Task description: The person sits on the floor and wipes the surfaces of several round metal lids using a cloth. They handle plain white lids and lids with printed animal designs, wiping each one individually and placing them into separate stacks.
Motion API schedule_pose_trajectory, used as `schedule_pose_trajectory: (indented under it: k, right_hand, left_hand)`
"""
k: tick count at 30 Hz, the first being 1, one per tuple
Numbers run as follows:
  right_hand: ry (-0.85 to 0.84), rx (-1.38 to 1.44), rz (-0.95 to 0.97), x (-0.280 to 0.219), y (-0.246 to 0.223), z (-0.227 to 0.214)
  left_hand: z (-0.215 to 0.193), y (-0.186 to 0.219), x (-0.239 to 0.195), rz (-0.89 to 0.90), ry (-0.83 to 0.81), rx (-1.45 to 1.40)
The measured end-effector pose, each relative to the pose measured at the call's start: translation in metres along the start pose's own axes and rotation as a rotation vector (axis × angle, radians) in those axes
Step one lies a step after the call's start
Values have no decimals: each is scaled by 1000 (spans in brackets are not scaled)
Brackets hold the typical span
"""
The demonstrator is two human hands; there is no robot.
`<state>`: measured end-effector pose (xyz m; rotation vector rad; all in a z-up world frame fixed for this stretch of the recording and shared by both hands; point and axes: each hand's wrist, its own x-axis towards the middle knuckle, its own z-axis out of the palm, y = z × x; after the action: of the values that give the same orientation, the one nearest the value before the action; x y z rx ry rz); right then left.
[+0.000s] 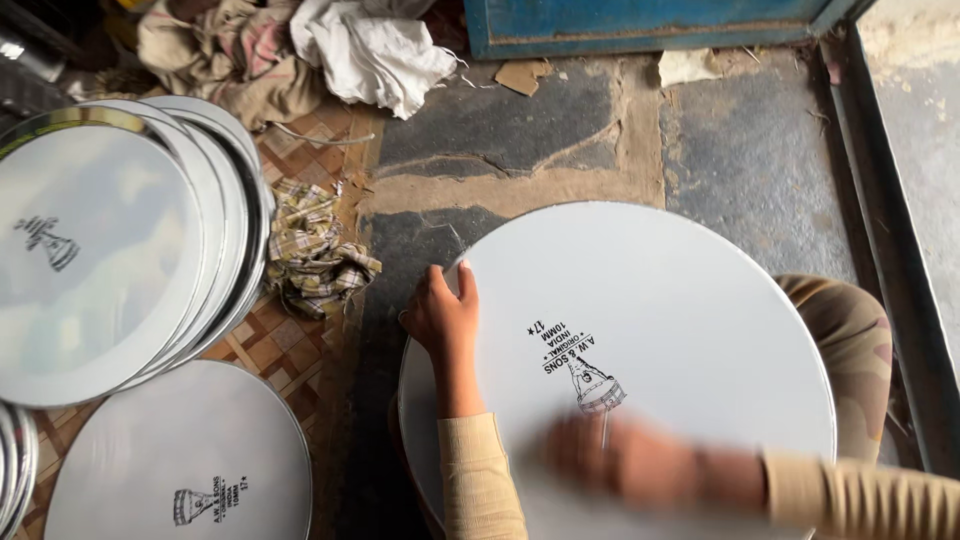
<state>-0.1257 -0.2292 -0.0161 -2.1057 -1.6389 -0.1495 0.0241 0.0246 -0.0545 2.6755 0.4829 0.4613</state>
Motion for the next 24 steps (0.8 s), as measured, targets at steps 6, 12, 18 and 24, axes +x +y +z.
schedule_pose_trajectory:
  k: [6, 12, 18, 24]
  right_hand:
    - [-29, 146, 322, -21, 40, 0]
    - [341, -246, 691, -6, 178, -71]
    - [23, 456, 481, -20, 11, 28]
    - [-11, 59, 94, 18, 39, -28]
  left_hand:
    - [-3, 0, 1, -30, -36, -50]
    - [-9, 3, 6, -47, -19, -119]
    - [-1, -2, 1, -71, -39, -86]
    - [-5, -2, 3, -51, -64, -89]
